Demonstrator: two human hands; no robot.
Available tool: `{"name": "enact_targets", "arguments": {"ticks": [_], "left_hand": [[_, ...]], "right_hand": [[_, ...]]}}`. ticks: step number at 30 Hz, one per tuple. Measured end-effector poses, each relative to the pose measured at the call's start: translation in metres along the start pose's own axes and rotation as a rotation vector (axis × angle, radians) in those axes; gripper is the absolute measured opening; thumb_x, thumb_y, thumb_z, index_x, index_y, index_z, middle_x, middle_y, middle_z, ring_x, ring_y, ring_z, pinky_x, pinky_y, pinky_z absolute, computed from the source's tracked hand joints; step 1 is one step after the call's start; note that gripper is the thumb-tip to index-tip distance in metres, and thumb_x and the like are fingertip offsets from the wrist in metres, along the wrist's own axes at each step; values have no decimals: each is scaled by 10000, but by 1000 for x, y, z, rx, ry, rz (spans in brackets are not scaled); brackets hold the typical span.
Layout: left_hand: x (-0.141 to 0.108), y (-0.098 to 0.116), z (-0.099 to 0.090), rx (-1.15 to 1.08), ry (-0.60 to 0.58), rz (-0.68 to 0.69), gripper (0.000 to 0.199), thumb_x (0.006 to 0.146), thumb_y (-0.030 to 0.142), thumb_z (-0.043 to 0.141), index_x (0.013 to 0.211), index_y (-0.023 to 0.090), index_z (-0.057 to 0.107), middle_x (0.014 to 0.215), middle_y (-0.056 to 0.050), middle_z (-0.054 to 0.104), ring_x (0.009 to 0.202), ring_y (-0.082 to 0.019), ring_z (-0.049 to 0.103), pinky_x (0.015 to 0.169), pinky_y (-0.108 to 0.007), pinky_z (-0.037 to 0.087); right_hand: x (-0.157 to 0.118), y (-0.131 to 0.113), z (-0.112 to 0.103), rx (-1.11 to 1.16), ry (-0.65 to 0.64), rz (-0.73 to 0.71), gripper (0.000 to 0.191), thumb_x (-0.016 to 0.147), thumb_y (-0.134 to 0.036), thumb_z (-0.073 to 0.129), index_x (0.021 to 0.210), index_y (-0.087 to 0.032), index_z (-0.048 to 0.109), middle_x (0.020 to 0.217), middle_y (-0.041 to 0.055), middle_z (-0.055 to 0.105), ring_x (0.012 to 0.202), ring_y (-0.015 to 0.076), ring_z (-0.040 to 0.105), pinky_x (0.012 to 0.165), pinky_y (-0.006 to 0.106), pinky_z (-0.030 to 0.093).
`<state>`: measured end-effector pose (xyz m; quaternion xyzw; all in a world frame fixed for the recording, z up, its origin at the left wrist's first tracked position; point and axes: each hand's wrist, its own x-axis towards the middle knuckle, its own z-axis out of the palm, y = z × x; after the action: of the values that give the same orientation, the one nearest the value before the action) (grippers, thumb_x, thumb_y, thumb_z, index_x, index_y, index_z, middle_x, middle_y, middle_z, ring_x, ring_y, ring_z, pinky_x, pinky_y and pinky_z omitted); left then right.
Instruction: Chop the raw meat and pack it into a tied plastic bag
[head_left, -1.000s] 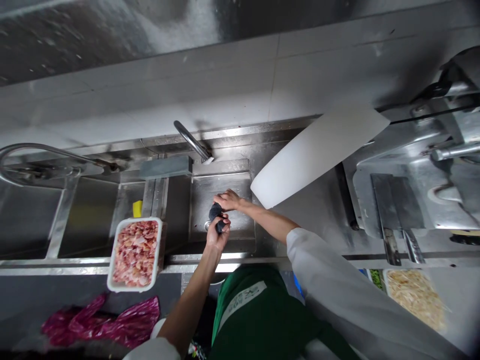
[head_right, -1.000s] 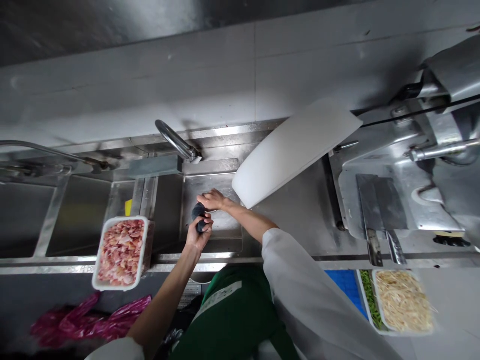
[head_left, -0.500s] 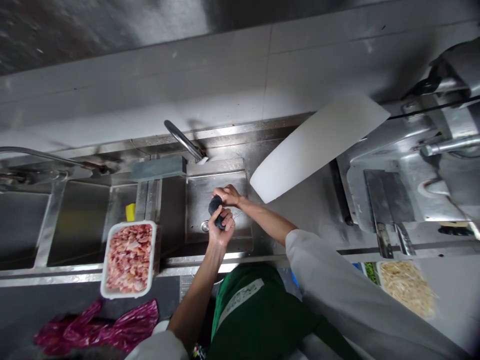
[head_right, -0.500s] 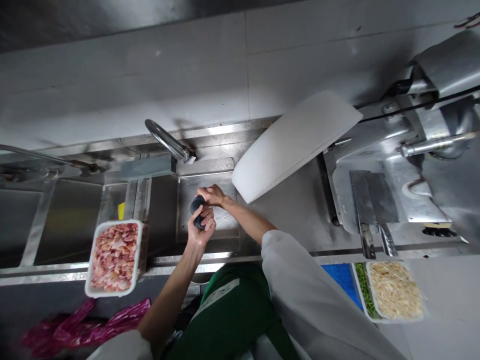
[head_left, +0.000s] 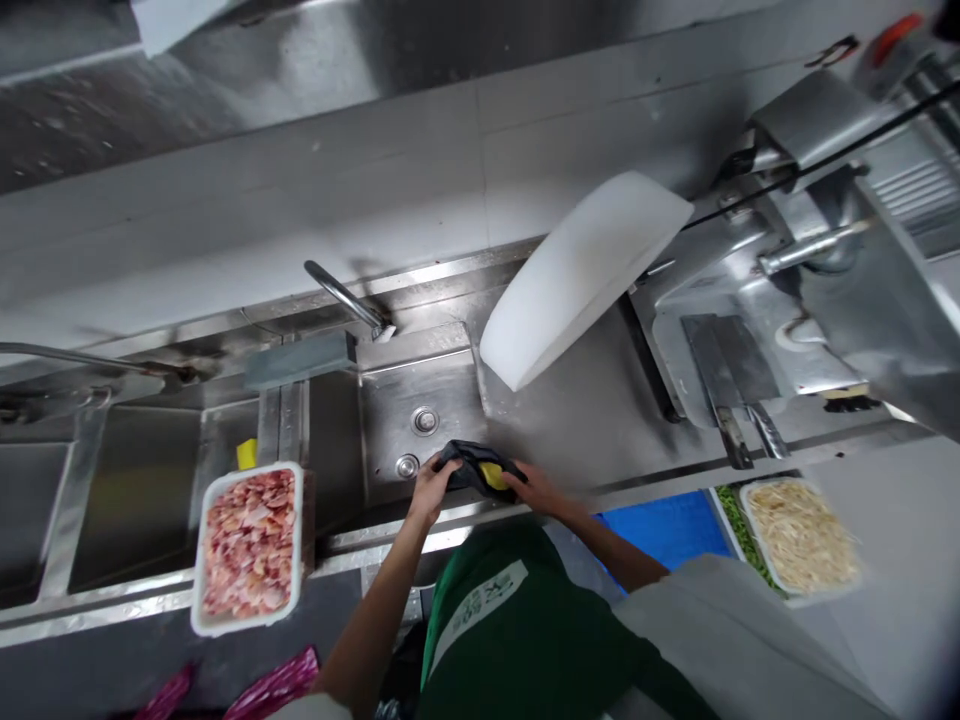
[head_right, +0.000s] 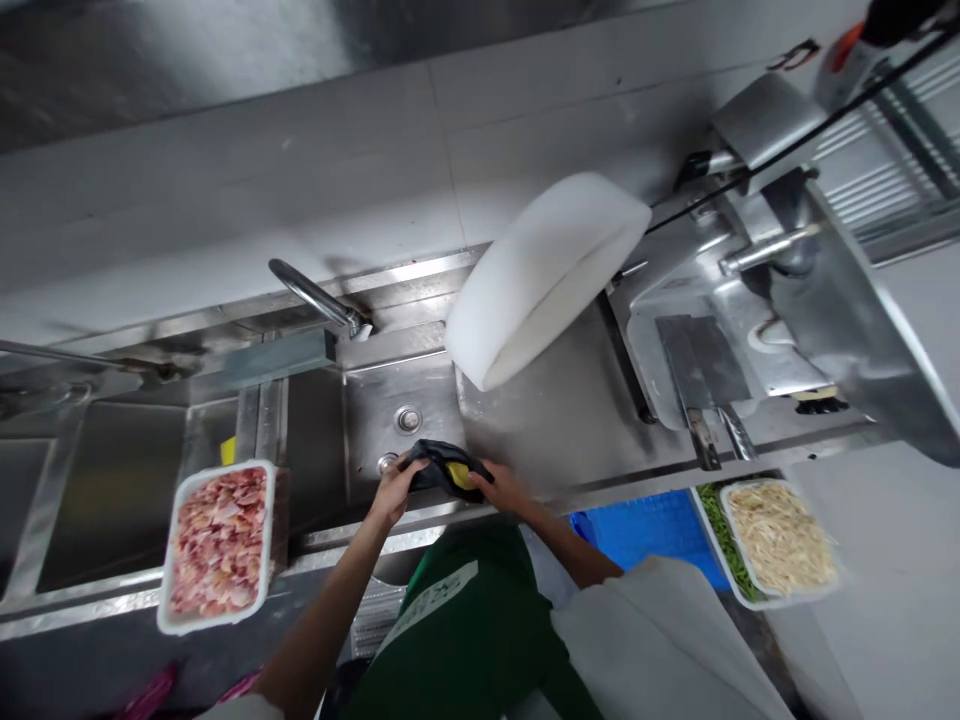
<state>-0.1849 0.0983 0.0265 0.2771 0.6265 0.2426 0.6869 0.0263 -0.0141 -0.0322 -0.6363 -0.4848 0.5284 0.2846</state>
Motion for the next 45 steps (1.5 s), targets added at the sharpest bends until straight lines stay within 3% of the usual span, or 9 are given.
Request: {"name": "enact_targets", "arguments": {"ticks": [8, 11, 14, 21, 27, 32, 37, 41, 45], "left_hand": [[-6, -5, 30, 402, -359, 406, 639, 572, 117, 616, 1198, 180, 726, 1188, -64, 735, 1101, -237, 662, 997, -343, 496], [-7, 6, 29, 558, -311, 543, 561, 604, 79, 612, 1139, 184, 744, 1194, -85, 694, 958, -206, 682, 910, -331, 523], [-25, 14, 40, 607, -198, 644, 351, 715, 162, 703, 1061, 196, 747, 1096, -86, 664, 779, -175, 634, 719, -290, 507], [-92, -15, 101, 509, -555, 816, 335, 744, 315, 840, 1023, 201, 693, 1002, -68, 688, 949, -233, 608, 862, -307, 435], [-82, -42, 87, 517, -494, 764, 158, 685, 87, 599, 771, 197, 525, 729, 43, 510, 655, -123, 442, 642, -237, 308], [-66, -22, 55, 422, -385, 726, 110, 687, 169, 615, 793, 200, 616, 674, 41, 548, 616, -128, 468, 636, -225, 344], [-60, 41, 59, 451, -401, 785, 134, 749, 337, 752, 792, 213, 779, 796, -46, 743, 739, -209, 611, 721, -263, 449], [-73, 84, 74, 485, -424, 995, 177, 799, 367, 776, 897, 231, 831, 890, -78, 763, 811, -242, 622, 799, -297, 469], [-76, 70, 71, 453, -386, 947, 194, 751, 295, 850, 941, 257, 837, 793, -65, 638, 766, -215, 540, 769, -263, 463]], "right_hand": [[-29, -28, -67, 2, 525, -85, 416, 929, -562, 505, 751, -208, 632, 743, 47, 654, 737, 188, 592, 715, 302, 508], [-49, -57, -89, 135, 592, -44, 445, 859, -622, 591, 695, -208, 586, 635, -3, 557, 614, 146, 499, 574, 264, 438], [-64, -87, -94, 296, 589, -2, 468, 763, -663, 692, 753, -205, 596, 667, -14, 557, 597, 130, 486, 529, 249, 411], [-100, -148, -88, 191, 392, -14, 462, 699, -621, 773, 682, -205, 573, 617, -34, 520, 580, 119, 484, 493, 233, 363], [-181, -183, -131, 83, 301, -14, 393, 686, -525, 853, 827, -230, 634, 768, 23, 653, 671, 190, 605, 579, 302, 486], [-195, -153, -166, -358, 400, -83, 402, 781, -529, 766, 1031, -229, 670, 830, 9, 681, 704, 182, 617, 649, 287, 483], [-161, -104, -201, -808, 481, -2, 409, 994, -515, 508, 819, -202, 704, 775, 92, 726, 764, 234, 689, 694, 308, 484], [-141, -99, -238, -865, 569, -224, 465, 1068, -425, 366, 1009, -184, 759, 1276, 164, 724, 1159, 273, 682, 967, 389, 543], [-141, -72, -263, -906, 522, -453, 445, 1054, -346, 408, 1413, -233, 646, 1630, 104, 455, 1484, 275, 437, 1219, 508, 397]]}}
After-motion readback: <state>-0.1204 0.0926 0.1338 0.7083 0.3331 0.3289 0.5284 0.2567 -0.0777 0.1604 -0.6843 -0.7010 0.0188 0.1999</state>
